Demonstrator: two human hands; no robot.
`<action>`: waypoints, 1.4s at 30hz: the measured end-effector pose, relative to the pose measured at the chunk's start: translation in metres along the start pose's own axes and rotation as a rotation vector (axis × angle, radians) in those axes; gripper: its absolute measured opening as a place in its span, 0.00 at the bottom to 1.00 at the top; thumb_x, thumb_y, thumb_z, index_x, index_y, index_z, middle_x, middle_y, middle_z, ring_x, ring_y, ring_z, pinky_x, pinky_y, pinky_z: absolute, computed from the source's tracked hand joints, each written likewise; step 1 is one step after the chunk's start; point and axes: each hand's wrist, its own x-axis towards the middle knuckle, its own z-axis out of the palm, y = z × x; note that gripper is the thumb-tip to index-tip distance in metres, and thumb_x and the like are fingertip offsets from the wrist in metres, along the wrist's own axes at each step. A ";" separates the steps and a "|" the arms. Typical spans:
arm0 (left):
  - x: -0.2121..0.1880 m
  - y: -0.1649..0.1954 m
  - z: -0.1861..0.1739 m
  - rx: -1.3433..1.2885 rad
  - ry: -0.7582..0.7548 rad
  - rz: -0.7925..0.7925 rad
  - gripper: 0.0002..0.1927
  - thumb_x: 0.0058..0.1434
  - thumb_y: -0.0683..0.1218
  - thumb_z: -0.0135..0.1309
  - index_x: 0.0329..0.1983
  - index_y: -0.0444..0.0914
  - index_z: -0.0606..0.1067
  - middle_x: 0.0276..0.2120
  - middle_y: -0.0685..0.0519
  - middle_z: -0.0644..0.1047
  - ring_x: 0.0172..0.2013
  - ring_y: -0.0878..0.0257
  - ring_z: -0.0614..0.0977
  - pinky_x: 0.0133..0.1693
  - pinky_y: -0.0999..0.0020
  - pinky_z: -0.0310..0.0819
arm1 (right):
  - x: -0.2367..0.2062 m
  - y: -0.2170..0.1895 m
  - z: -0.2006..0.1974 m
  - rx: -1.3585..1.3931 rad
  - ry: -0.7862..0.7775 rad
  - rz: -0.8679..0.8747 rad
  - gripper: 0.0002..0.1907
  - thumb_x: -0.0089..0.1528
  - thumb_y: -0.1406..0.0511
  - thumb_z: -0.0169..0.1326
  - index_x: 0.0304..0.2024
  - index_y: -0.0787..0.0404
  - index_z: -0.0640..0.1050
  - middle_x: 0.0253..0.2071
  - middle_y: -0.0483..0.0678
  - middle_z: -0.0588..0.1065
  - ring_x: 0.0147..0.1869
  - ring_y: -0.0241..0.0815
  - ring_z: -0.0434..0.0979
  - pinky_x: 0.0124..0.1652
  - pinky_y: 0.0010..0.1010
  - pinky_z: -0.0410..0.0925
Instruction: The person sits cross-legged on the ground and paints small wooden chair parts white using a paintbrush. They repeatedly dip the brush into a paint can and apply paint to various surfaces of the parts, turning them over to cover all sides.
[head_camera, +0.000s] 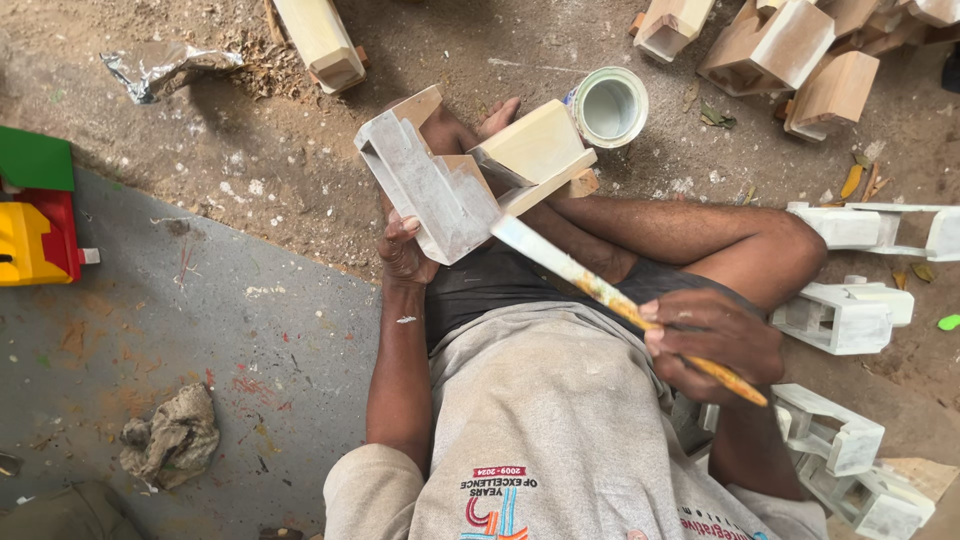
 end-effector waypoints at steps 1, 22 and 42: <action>0.000 0.000 0.000 0.028 0.010 -0.004 0.52 0.48 0.54 0.64 0.70 0.23 0.58 0.56 0.40 0.73 0.56 0.49 0.79 0.59 0.54 0.77 | -0.001 0.005 0.002 -0.010 0.023 -0.011 0.11 0.53 0.74 0.63 0.39 0.62 0.81 0.41 0.54 0.81 0.47 0.48 0.84 0.46 0.34 0.80; -0.002 0.008 0.017 0.042 0.049 0.036 0.50 0.45 0.51 0.62 0.69 0.29 0.57 0.54 0.44 0.74 0.56 0.51 0.78 0.59 0.54 0.76 | -0.021 0.017 0.015 -0.043 -0.041 -0.029 0.10 0.56 0.72 0.64 0.40 0.60 0.81 0.44 0.51 0.81 0.48 0.45 0.85 0.43 0.32 0.82; 0.000 0.005 0.010 -0.008 0.009 -0.017 0.48 0.50 0.50 0.65 0.69 0.22 0.60 0.54 0.42 0.74 0.54 0.51 0.80 0.59 0.56 0.77 | -0.050 0.063 -0.003 0.723 0.454 0.609 0.05 0.67 0.75 0.61 0.45 0.70 0.79 0.41 0.61 0.80 0.40 0.47 0.85 0.42 0.32 0.81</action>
